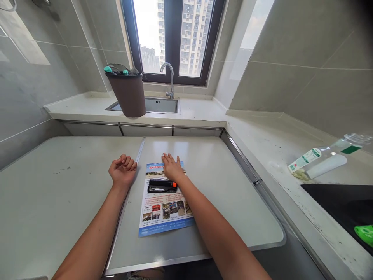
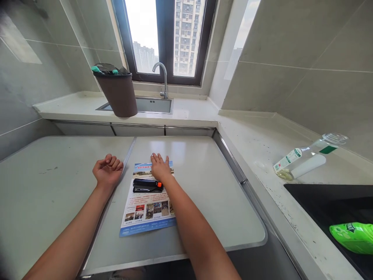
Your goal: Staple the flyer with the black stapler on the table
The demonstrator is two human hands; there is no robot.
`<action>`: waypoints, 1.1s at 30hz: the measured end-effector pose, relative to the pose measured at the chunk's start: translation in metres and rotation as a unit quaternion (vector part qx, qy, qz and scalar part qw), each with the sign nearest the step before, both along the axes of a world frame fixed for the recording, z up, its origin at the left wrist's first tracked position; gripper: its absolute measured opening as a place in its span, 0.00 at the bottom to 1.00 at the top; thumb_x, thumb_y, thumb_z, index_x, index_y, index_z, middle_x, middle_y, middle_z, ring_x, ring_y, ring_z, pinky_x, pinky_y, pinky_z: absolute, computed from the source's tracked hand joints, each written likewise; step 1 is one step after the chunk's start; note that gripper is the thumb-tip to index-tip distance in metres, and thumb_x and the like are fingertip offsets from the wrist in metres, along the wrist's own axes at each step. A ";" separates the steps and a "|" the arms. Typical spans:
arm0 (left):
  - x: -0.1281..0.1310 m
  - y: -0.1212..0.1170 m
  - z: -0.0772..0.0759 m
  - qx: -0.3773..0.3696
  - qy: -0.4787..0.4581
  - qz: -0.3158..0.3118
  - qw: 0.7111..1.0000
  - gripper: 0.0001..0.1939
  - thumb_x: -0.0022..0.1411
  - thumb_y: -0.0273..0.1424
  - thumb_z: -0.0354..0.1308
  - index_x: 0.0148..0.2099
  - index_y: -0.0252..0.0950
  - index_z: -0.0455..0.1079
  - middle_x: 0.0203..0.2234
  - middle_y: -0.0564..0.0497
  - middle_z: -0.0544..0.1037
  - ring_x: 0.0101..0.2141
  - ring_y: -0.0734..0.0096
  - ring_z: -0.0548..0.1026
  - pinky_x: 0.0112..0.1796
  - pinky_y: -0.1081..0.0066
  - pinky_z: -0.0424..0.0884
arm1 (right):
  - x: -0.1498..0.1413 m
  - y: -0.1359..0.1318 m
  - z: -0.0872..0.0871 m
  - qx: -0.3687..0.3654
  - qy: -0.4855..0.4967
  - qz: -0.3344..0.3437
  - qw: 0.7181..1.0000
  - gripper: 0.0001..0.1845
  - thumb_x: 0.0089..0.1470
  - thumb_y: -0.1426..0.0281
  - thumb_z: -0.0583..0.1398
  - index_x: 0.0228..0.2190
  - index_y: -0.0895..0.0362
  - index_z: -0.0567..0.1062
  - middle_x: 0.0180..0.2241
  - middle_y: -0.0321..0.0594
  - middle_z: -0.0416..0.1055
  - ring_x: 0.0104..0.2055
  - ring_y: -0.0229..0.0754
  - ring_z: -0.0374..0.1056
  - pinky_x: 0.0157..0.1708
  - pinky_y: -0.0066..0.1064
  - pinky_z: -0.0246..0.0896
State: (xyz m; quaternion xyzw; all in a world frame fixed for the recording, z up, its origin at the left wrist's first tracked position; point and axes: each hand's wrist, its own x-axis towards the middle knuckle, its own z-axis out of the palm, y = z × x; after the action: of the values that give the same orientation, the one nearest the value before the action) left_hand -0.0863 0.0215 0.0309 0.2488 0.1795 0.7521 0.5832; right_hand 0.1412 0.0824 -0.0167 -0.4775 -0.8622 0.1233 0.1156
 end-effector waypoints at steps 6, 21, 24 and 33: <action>-0.001 0.002 -0.001 0.005 -0.004 -0.002 1.000 0.10 0.52 0.26 0.55 0.27 0.37 0.55 0.16 0.60 0.52 0.15 0.79 0.50 0.20 0.73 0.53 | -0.044 -0.006 0.011 -0.044 -0.014 0.022 0.999 0.35 0.65 0.72 0.43 0.71 0.53 0.47 0.74 0.36 0.33 0.76 0.51 0.26 0.65 0.74 0.22; 0.000 0.005 -0.003 -0.016 0.020 -0.001 1.000 0.11 0.51 0.27 0.58 0.26 0.37 0.56 0.16 0.60 0.52 0.15 0.80 0.52 0.19 0.73 0.54 | -0.053 -0.016 0.018 -0.052 0.029 0.001 0.998 0.39 0.62 0.77 0.46 0.71 0.48 0.48 0.74 0.34 0.35 0.76 0.51 0.26 0.64 0.77 0.22; 0.000 0.006 -0.004 -0.018 0.017 0.003 1.000 0.10 0.52 0.27 0.58 0.26 0.37 0.57 0.16 0.60 0.53 0.15 0.80 0.51 0.19 0.73 0.53 | -0.044 -0.019 0.038 -0.031 0.128 -0.026 0.991 0.34 0.61 0.74 0.52 0.67 0.51 0.58 0.73 0.40 0.46 0.75 0.51 0.38 0.68 0.68 0.35; 0.000 0.008 -0.010 -0.044 0.013 0.002 0.999 0.09 0.56 0.28 0.59 0.27 0.36 0.61 0.16 0.59 0.56 0.15 0.79 0.55 0.19 0.74 0.57 | 0.029 -0.113 0.229 0.017 0.586 0.146 0.797 0.14 0.62 0.75 0.53 0.35 0.51 0.77 0.37 0.33 0.76 0.44 0.39 0.74 0.48 0.36 0.74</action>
State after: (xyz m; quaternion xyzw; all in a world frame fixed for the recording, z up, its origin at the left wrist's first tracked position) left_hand -0.0866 0.0299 0.0212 0.2324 0.2206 0.7415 0.5895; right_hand 0.1706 -0.0303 0.2125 -0.1798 -0.6911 0.3805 0.5876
